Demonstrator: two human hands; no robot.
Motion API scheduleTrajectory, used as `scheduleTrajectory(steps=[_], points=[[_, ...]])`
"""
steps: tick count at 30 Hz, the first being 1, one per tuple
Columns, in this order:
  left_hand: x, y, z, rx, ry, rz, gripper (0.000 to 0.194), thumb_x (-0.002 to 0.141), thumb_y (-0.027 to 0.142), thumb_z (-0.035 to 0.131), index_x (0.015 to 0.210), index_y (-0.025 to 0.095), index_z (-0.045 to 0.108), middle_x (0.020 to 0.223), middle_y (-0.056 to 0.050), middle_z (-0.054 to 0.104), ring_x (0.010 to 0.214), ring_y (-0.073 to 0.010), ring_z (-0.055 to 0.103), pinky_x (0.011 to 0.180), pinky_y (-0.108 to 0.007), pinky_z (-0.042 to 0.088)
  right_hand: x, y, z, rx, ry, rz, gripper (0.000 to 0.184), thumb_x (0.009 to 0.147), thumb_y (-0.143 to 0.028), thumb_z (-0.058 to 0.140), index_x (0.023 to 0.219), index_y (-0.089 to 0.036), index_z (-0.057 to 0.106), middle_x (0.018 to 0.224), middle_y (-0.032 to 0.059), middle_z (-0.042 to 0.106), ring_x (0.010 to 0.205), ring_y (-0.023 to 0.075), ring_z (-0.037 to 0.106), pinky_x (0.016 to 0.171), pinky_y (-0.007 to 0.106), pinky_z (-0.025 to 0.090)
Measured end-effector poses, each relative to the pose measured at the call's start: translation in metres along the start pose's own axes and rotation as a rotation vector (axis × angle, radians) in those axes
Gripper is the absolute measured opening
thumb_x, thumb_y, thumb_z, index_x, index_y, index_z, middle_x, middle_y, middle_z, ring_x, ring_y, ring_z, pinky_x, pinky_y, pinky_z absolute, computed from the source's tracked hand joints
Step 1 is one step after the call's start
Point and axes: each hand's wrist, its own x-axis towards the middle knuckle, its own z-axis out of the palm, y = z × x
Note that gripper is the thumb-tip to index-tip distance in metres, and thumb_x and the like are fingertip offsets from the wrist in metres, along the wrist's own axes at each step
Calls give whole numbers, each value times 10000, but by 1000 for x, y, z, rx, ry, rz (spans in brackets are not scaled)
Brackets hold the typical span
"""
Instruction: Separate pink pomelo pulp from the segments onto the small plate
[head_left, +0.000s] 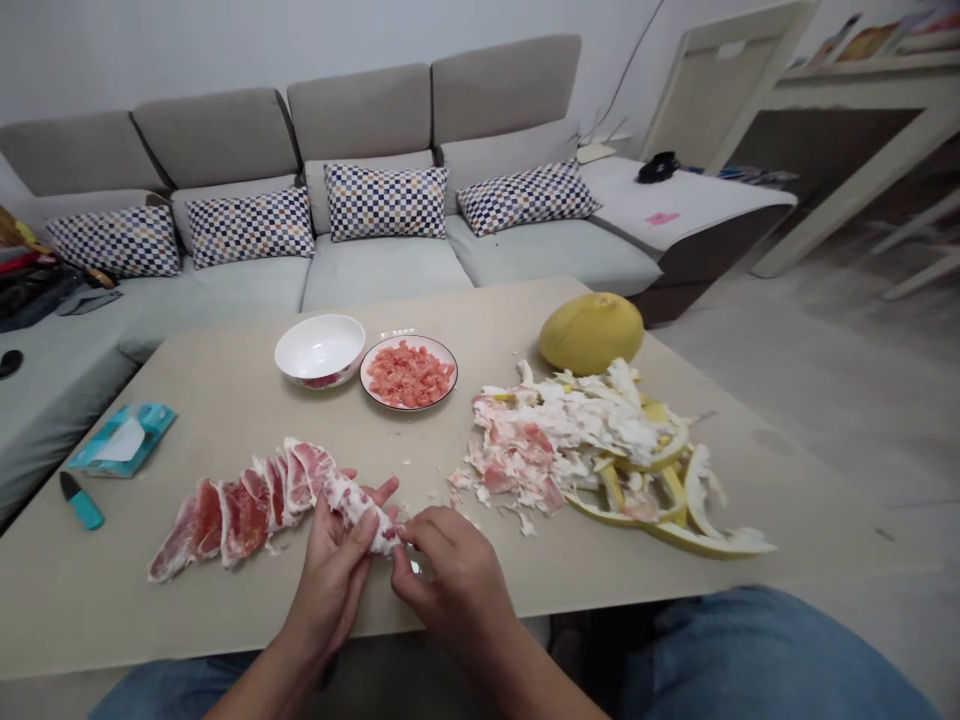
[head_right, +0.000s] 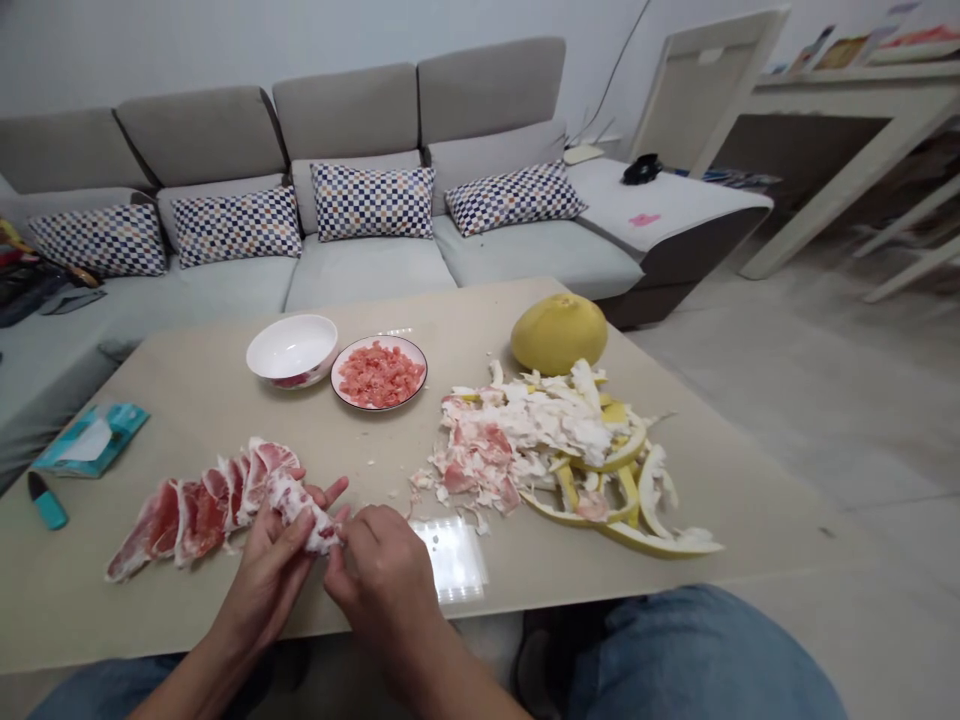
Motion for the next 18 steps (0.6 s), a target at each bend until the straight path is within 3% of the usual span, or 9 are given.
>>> scheduleTrajectory(steps=[4,12,18], points=[[0,0,-1,-9,-25,11,412,788,188,720,1131,283,513,986,-21,676,1267,-285,510,1043,-449,399,3,2,-3,94,-10,47,157,787,-81,535,739,-188,640,671,39,641,658,178,590,628,283,464],[8,0,-7,-106,-47,-70,333,837,205,665,1134,260,525,979,-38,667,1242,-314,534,993,-474,443,13,4,-26,383,-129,297,177,810,-100,564,807,-204,708,726,15,680,649,140,613,613,237,484],[7,2,-6,-116,-32,-65,270,839,210,667,1080,248,550,955,-24,672,1241,-312,537,1017,-496,417,6,4,-24,361,-102,232,218,844,-107,517,858,-216,706,771,35,685,709,159,631,644,256,505]])
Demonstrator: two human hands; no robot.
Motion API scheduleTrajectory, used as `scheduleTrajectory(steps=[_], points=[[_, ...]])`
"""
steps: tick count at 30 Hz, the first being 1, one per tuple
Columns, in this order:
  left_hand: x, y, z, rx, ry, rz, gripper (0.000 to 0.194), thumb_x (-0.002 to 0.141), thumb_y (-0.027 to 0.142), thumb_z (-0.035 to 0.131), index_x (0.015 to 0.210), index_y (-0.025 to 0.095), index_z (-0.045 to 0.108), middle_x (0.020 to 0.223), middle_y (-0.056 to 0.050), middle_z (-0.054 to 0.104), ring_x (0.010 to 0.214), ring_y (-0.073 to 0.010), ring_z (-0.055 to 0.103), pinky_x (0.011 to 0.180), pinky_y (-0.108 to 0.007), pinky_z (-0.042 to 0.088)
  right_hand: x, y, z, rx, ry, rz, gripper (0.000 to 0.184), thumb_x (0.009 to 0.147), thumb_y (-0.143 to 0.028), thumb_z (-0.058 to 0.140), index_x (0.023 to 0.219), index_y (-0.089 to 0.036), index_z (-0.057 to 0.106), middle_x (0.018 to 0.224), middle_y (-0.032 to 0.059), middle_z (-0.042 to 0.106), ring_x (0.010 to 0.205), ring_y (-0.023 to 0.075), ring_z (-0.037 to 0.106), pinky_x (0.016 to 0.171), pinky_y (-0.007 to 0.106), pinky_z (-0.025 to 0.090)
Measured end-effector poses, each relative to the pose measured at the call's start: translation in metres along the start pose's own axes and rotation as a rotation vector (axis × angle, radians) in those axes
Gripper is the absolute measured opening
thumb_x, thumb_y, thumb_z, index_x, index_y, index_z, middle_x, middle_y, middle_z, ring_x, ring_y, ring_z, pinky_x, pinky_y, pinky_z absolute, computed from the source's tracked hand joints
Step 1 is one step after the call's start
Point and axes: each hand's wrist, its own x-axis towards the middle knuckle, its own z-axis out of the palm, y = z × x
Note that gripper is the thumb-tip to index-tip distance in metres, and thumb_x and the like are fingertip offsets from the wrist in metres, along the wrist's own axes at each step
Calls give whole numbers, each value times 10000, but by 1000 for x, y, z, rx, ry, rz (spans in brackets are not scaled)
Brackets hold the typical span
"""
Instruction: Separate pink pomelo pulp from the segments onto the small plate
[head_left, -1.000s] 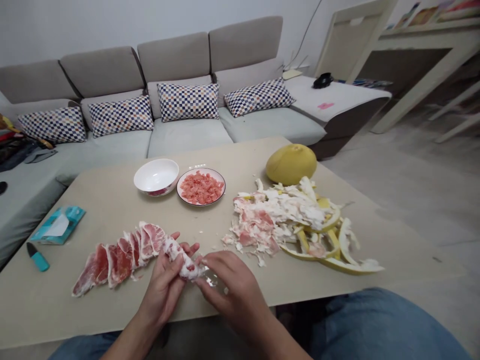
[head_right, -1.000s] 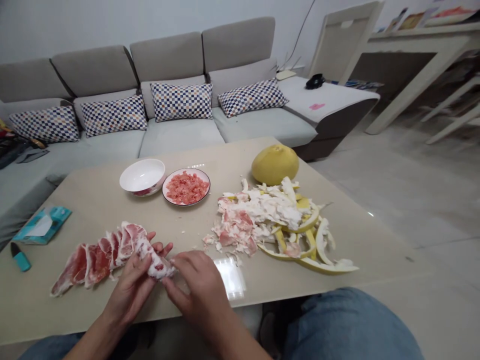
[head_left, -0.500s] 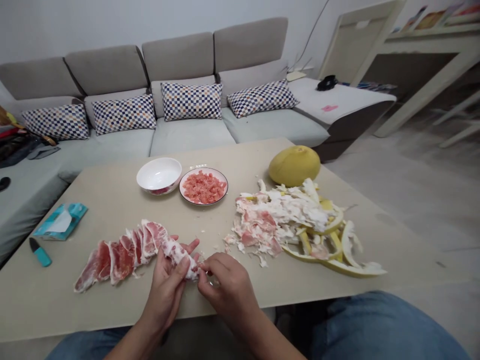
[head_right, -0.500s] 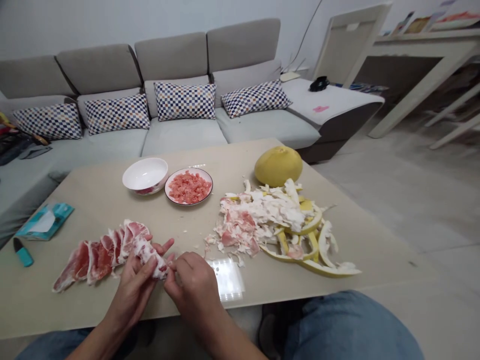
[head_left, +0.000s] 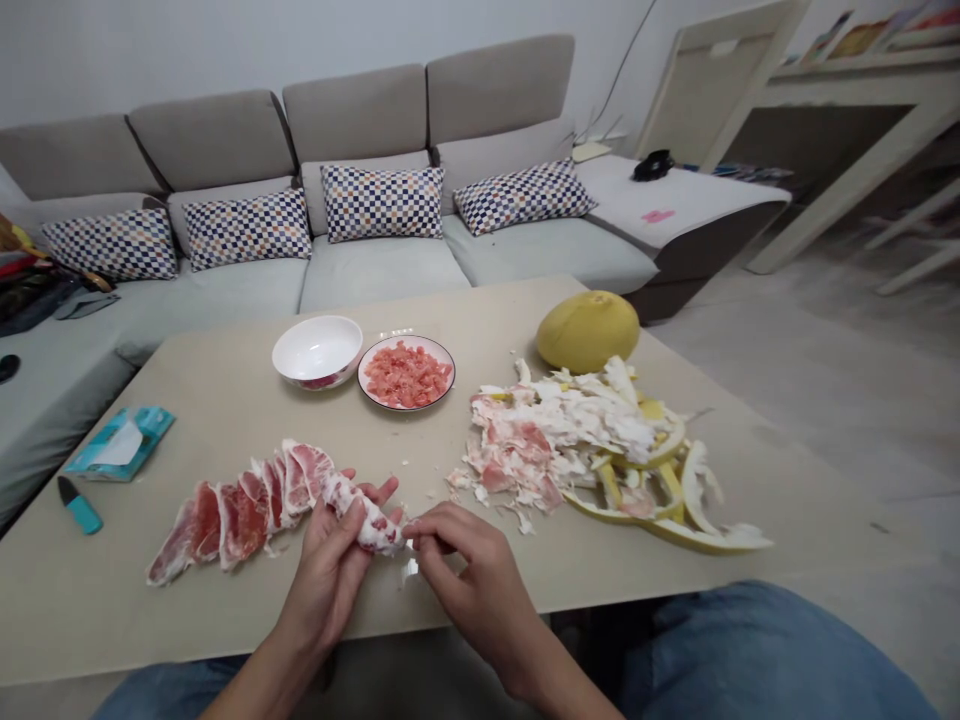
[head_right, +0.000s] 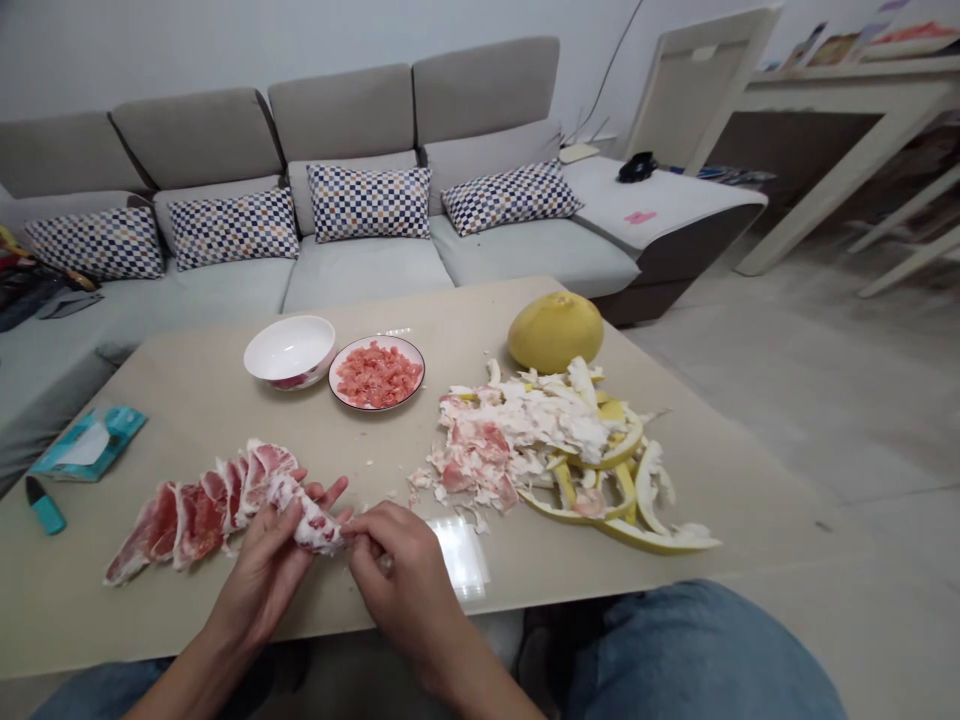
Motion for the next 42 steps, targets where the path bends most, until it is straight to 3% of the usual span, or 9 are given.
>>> scheduleTrajectory(steps=[6,15,20,27,33,37,40,42], points=[[-1,0,2,24,37,17,341,787,224,724,1079,248,550,942,-25,670,1243,-319,532,1007,-490,428,-4,6,9,-112,10,-108,164,829,-162,616,972,-200,686,781,49,695,641,154,613,626,266,507],[-1,-4,0,58,67,-2,428,784,219,729,1154,266,519,956,-27,667,1216,-313,558,973,-451,462,0,12,14,-228,16,-136,153,779,-101,553,818,-191,670,634,13,638,576,147,578,579,247,442],[-1,-2,0,54,7,9,452,833,214,674,1235,307,489,992,-21,648,1233,-304,541,1002,-460,437,4,9,7,-168,-48,-74,160,774,-104,555,816,-202,673,649,2,624,592,138,574,586,238,437],[-1,0,1,88,-79,18,558,795,201,704,1292,294,468,1030,-49,638,1256,-350,506,1038,-529,387,5,2,-2,-108,-148,-22,194,733,-67,569,809,-192,697,650,-4,631,570,118,574,566,208,436],[1,4,-4,-5,-175,-96,494,828,209,655,1293,265,502,1064,-70,644,1292,-378,459,1072,-573,331,10,5,-7,-162,-65,30,136,718,-88,570,682,-180,663,604,-3,647,537,120,566,528,212,423],[5,8,-11,-138,-226,-145,407,874,246,581,1279,240,539,1136,-83,642,1293,-395,453,1091,-617,289,19,22,-33,-139,100,85,149,809,-180,551,805,-188,699,725,33,709,584,141,623,537,226,493],[7,9,-14,-214,-206,-158,433,890,248,557,1320,239,511,1153,-80,651,1292,-389,458,1104,-617,276,23,43,-59,-263,216,27,200,856,-231,524,931,-210,708,941,73,733,834,205,682,704,311,554],[7,8,-14,-237,-193,-157,482,893,236,554,1366,251,463,1145,-75,660,1296,-374,459,1117,-606,264,23,58,-74,-447,299,-35,190,864,-287,545,871,-206,717,990,100,728,950,259,663,839,413,522]])
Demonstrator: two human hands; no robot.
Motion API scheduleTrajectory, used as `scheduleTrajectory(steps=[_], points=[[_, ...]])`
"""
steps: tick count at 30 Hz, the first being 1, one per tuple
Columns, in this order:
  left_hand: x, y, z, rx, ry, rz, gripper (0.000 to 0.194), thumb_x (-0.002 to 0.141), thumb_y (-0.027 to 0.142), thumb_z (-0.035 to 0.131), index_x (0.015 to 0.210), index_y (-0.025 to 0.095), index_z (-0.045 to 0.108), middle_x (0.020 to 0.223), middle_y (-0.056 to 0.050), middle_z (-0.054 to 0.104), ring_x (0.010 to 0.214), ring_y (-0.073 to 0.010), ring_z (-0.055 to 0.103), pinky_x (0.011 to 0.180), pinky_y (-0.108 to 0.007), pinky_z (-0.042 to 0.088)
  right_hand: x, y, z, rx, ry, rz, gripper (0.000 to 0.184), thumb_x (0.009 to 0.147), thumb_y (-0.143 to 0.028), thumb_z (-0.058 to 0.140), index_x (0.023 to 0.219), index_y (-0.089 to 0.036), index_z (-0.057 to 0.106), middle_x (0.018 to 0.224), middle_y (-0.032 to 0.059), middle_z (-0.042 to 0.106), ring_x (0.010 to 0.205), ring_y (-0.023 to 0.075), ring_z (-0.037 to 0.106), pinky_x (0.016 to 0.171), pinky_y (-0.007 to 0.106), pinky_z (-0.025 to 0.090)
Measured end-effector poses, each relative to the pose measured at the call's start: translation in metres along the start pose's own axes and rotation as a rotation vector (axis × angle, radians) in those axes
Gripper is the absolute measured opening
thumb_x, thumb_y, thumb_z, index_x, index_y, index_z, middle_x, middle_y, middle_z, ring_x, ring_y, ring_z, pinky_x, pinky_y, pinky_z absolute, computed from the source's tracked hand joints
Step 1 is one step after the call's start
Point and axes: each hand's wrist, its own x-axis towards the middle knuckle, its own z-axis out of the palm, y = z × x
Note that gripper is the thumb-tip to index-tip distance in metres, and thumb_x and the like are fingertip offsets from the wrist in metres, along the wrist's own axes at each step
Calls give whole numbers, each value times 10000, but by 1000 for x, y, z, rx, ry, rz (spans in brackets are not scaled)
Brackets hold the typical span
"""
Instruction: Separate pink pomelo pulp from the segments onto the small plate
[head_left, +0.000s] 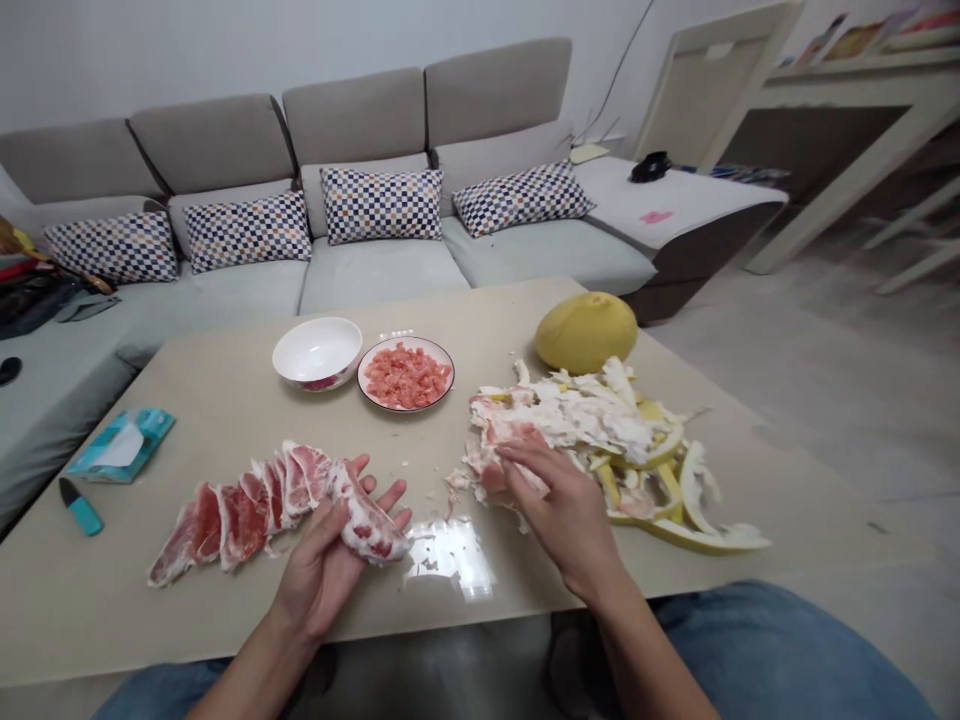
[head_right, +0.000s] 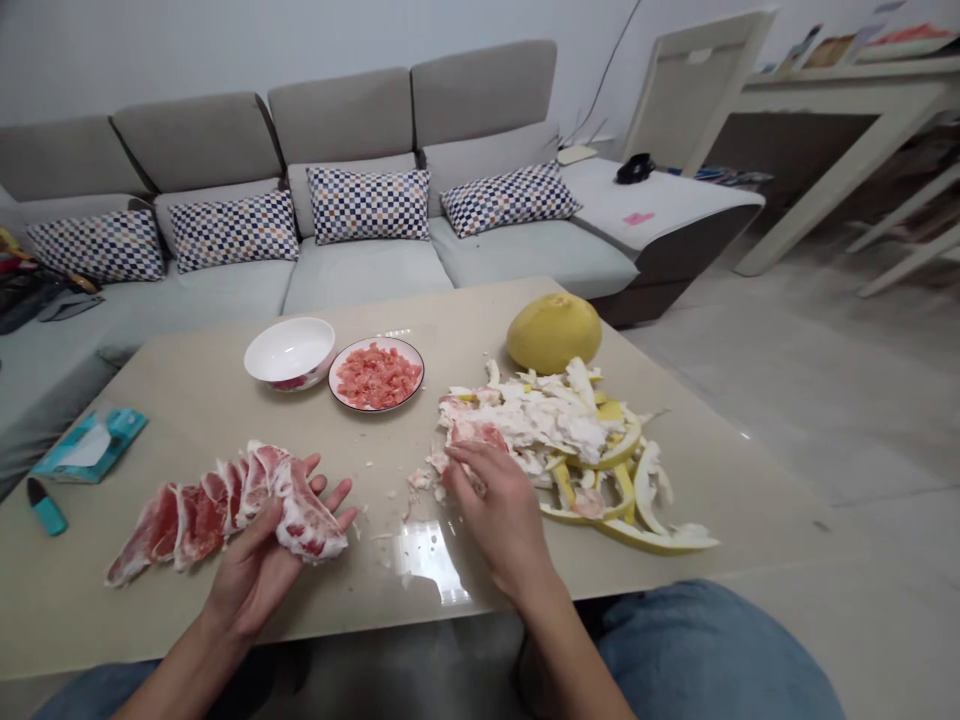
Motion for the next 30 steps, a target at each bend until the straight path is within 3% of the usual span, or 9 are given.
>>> scheduleTrajectory(steps=[3,7,11,14,16,19,22,25,30], points=[[0,-1,0,8,-11,8,574,886,219,569,1425,274,380,1119,-70,674,1315,-354,442,1131,-597,234,-2,18,-4,-204,104,-53,233,877,-336,545,825,-175,706,972,140,719,943,296,644,858,469,488],[1,-1,-2,29,-48,23,664,875,191,591,1459,320,303,1090,-53,695,1346,-331,405,1141,-594,191,-9,24,-1,-312,78,11,341,899,-273,481,1174,-122,615,919,130,710,825,278,645,746,421,506],[3,-1,-3,43,-27,45,647,895,151,542,1464,325,290,1174,-50,676,1375,-295,369,1166,-554,155,-13,15,7,-283,20,23,267,901,-286,479,979,-138,687,920,143,704,861,293,637,778,433,491],[5,0,-4,44,22,73,597,910,155,493,1459,305,313,1328,-73,597,1390,-274,347,1183,-511,135,-21,-6,15,-8,-57,34,235,881,-213,470,953,-166,688,1006,126,687,941,256,626,830,392,485],[6,0,-4,40,27,67,576,909,166,475,1452,293,333,1390,-80,548,1398,-272,333,1185,-507,127,-33,-25,22,232,-218,94,271,830,-116,437,889,-194,691,883,70,694,843,202,640,765,326,496],[6,1,-4,46,-4,65,576,882,184,484,1437,281,366,1422,-80,517,1398,-288,330,1176,-529,139,-52,-54,38,508,-451,301,268,747,-64,425,674,-194,647,686,15,622,667,151,603,640,265,479],[4,-1,-3,96,2,90,569,861,184,506,1411,286,403,1392,-77,545,1376,-292,371,1156,-539,199,-65,-76,54,865,-576,595,98,779,-195,525,743,-186,617,680,-12,586,548,112,551,542,239,477],[0,-4,0,210,60,128,562,844,156,551,1378,294,439,1324,-74,596,1331,-280,436,1118,-507,298,-67,-86,63,1136,-588,764,244,779,-405,635,859,-179,587,691,-22,591,482,82,506,483,226,483],[-5,-10,7,532,161,218,569,764,220,703,1293,259,497,1161,-77,665,1160,-257,576,959,-380,464,-60,-89,64,1139,-448,779,337,747,-458,702,853,-160,586,658,-25,578,484,72,472,454,204,482]])
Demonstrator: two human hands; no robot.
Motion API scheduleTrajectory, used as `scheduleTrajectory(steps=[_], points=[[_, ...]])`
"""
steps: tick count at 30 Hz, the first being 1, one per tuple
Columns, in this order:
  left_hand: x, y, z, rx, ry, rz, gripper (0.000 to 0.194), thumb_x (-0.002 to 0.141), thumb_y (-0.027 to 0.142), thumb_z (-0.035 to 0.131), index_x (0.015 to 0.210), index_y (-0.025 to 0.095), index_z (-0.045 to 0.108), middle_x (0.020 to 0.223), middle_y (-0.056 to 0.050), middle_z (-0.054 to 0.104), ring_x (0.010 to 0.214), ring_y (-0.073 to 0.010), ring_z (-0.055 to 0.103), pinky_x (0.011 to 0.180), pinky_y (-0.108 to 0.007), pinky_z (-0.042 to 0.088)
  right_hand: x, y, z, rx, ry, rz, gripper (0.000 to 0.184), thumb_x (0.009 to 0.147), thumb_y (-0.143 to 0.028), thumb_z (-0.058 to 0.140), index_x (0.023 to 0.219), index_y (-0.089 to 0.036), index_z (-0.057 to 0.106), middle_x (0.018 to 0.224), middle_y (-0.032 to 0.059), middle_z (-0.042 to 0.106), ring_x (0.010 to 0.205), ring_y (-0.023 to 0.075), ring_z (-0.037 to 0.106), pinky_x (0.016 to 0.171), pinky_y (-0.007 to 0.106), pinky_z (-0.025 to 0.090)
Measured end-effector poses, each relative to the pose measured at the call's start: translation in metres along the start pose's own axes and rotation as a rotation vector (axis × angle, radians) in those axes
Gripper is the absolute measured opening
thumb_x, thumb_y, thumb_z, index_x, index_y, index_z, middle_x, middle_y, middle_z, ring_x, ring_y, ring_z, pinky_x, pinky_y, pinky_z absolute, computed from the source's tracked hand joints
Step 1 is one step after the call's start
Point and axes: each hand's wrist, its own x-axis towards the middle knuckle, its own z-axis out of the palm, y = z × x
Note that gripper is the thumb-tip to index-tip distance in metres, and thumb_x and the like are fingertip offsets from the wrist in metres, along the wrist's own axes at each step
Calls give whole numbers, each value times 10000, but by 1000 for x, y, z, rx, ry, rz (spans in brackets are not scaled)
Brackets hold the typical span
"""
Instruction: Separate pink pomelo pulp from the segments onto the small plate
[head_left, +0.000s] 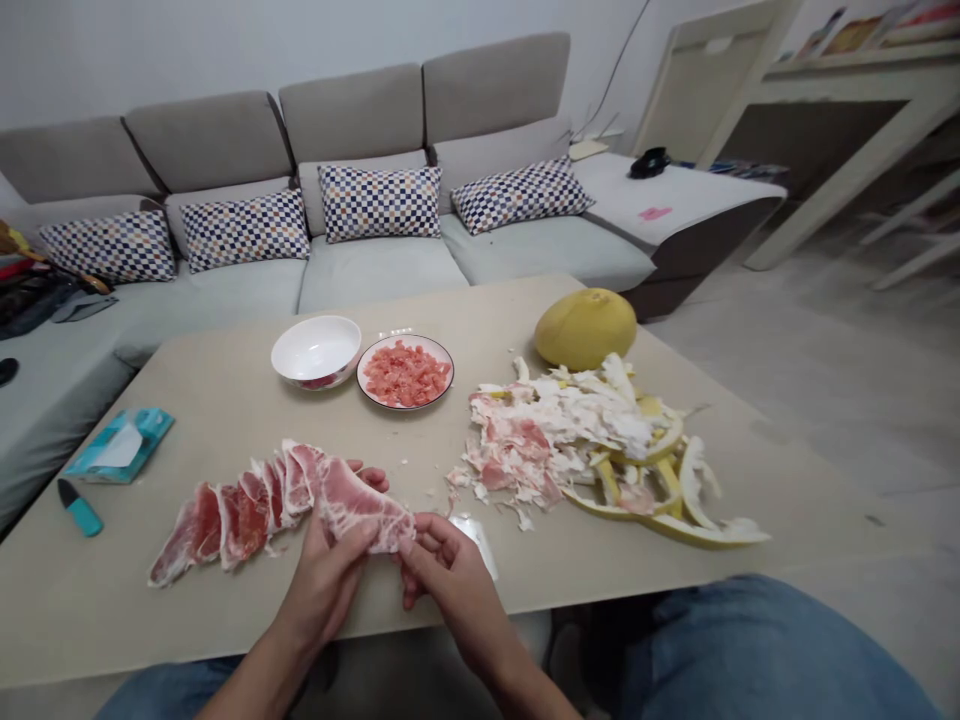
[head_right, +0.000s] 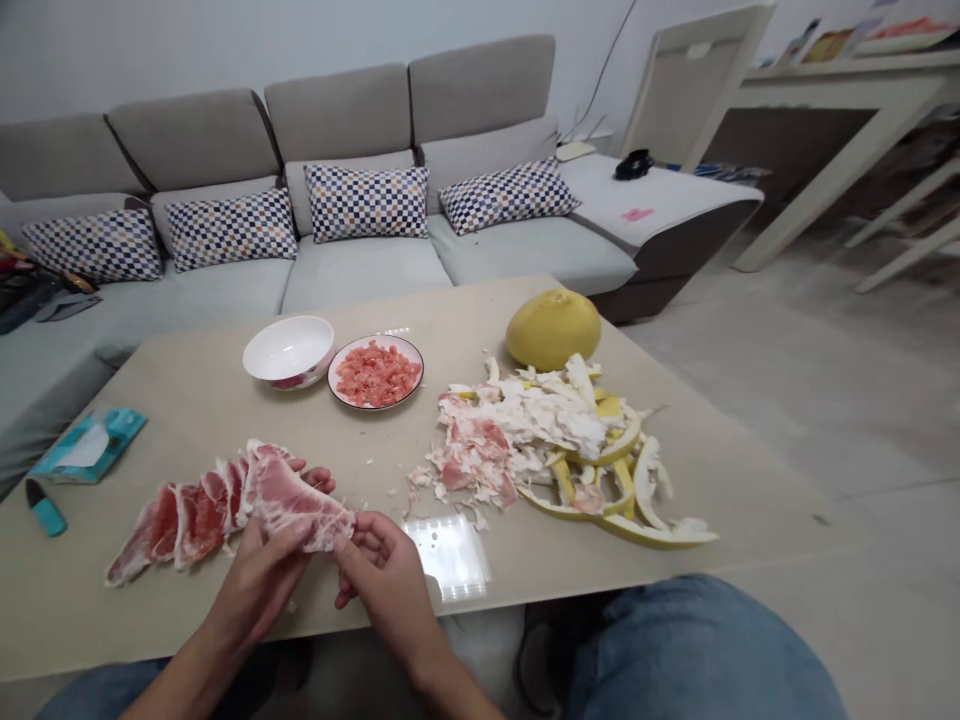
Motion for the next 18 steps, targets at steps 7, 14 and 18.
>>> scheduleTrajectory(steps=[7,14,18], points=[[-5,5,11,368,82,94,307,687,269,779,934,174,623,850,-42,721,797,-205,672,771,-291,506,-2,-11,0,-158,110,-187,199,753,-307,676,879,-180,591,689,-14,585,570,110,543,505,210,504],[-12,4,20,296,211,105,263,637,249,816,846,154,686,811,-47,745,779,-209,682,760,-278,515,1,-7,2,-212,165,-252,101,743,-206,622,839,-180,601,676,-8,613,545,119,572,521,232,523],[-12,-1,15,135,183,4,266,719,276,771,926,137,678,903,-71,750,844,-210,691,788,-292,530,3,-6,1,-166,134,-258,103,766,-196,604,867,-185,620,705,-5,621,568,121,597,542,232,538]])
